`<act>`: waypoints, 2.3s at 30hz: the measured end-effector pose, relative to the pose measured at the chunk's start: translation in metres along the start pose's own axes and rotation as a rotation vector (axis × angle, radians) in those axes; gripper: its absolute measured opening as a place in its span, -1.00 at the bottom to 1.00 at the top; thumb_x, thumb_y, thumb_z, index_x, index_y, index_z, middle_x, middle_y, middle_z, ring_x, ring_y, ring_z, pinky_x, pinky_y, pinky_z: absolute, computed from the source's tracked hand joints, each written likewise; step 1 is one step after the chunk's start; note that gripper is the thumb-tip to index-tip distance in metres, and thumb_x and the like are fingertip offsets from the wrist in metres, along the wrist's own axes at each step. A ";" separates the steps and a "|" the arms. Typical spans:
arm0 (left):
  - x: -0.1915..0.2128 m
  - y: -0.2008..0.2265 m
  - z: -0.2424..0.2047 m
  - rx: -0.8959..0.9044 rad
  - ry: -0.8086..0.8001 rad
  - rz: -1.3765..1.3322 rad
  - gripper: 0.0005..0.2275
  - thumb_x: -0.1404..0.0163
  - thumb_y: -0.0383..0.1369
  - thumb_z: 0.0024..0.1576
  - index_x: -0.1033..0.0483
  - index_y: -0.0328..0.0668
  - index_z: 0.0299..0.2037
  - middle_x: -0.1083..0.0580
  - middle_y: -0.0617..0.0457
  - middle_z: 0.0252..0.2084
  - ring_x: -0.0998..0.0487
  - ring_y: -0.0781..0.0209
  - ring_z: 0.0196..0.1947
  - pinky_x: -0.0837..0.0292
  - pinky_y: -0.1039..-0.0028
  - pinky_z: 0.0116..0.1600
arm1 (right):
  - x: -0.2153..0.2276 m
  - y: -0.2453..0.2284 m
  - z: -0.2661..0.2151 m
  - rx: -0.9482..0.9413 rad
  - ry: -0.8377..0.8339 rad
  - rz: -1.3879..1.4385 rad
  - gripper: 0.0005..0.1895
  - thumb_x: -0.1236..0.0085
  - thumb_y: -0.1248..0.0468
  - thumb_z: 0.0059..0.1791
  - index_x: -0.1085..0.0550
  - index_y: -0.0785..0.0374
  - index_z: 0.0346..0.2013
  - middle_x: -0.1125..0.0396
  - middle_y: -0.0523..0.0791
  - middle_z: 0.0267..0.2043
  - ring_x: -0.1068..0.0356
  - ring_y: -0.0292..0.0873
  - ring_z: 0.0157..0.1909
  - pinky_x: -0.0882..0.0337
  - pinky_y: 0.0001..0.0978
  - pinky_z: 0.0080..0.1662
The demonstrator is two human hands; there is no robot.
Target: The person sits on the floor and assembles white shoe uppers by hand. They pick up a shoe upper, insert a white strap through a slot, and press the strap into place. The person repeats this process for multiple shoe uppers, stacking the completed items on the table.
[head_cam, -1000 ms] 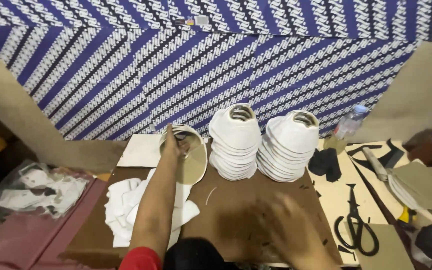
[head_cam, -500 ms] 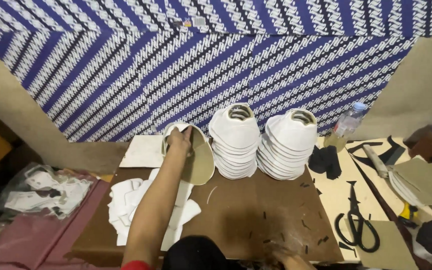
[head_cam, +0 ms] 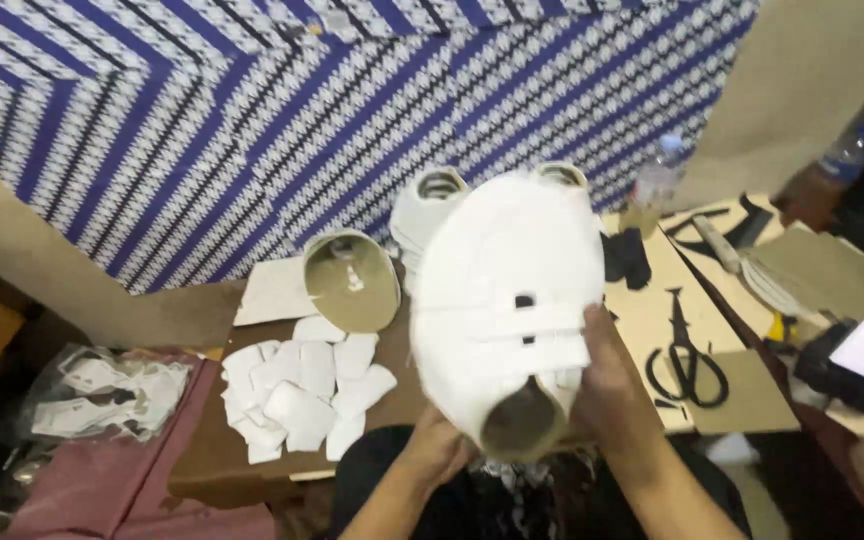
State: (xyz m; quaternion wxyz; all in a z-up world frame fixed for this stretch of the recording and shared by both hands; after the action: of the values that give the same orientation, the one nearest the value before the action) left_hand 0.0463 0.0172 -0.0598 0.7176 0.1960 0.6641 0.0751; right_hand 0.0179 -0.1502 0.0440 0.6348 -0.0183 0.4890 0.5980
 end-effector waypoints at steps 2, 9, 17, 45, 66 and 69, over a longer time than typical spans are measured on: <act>0.004 -0.001 -0.002 0.098 -0.036 -0.022 -0.64 -0.05 -0.21 -0.01 -0.44 -0.16 -0.04 -0.51 -0.13 -0.05 -0.52 -0.08 0.01 -0.39 0.08 0.20 | 0.000 -0.049 0.001 0.635 0.216 -1.752 -0.50 -0.15 0.21 -0.02 -0.35 0.26 0.20 -0.51 0.08 -0.13 -0.56 -0.12 -0.18 -0.62 -0.14 -0.23; 0.066 -0.016 0.071 0.340 -0.067 0.309 -0.04 -0.12 0.31 -0.29 -0.38 -0.20 0.27 -0.48 -0.23 0.16 -0.51 -0.15 0.14 -0.36 0.08 0.25 | -0.003 -0.126 -0.049 0.658 0.567 -1.858 -0.25 -0.21 0.15 -0.13 -0.26 0.46 0.27 -0.45 0.22 -0.09 -0.54 0.14 -0.19 -0.56 0.23 -0.11; 0.041 -0.045 0.057 -0.001 0.075 0.598 -0.37 -0.30 -0.41 -0.04 -0.35 -0.33 0.28 -0.50 -0.22 0.13 -0.53 -0.11 0.08 -0.43 0.01 0.22 | 0.004 -0.116 -0.071 1.356 0.991 -2.624 -0.46 -0.36 0.15 0.00 -0.31 0.15 0.17 -0.20 -0.14 -0.18 -0.28 -0.17 -0.19 -0.36 -0.28 -0.08; 0.037 -0.045 0.042 -0.073 0.268 0.963 -0.05 -0.40 -0.38 -0.23 -0.10 -0.52 0.38 -0.26 -0.40 0.33 -0.22 -0.35 0.35 -0.27 -0.07 0.35 | 0.052 -0.088 -0.051 0.996 0.391 -3.352 -0.96 -0.28 0.28 -0.01 -0.61 0.14 -0.27 -0.54 -0.19 -0.21 -0.56 -0.11 -0.08 -0.53 -0.31 -0.05; 0.039 -0.039 0.038 0.009 0.145 0.781 -0.12 -0.38 -0.60 -0.29 -0.22 -0.49 0.34 -0.35 -0.34 0.27 -0.28 -0.25 0.29 -0.32 0.05 0.28 | -0.008 -0.209 -0.105 1.383 1.270 -2.324 -0.69 -0.04 0.14 0.20 -0.49 0.37 -0.17 -0.36 -0.05 -0.45 -0.33 -0.22 -0.51 -0.32 -0.39 -0.46; 0.031 -0.037 0.039 0.037 0.155 0.690 -0.15 -0.37 -0.58 -0.28 -0.26 -0.46 0.32 -0.39 -0.31 0.23 -0.36 -0.25 0.25 -0.37 0.05 0.23 | -0.010 -0.187 -0.091 1.325 1.309 -2.564 -0.73 -0.11 0.16 0.18 -0.53 0.36 -0.13 -0.41 0.13 -0.44 -0.46 0.03 -0.47 -0.34 -0.19 -0.46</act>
State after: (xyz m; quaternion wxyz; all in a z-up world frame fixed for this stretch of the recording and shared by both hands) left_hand 0.0823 -0.0121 -0.1012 0.5936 0.4156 0.6125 0.3159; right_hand 0.1106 -0.2661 -0.1023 -0.2808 0.3769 -0.4905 0.7339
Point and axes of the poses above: each hand's wrist, its own z-axis towards the middle knuckle, its own x-axis out of the back of the hand, y = z × x, the point moved 3 cm from there along z, towards the middle knuckle
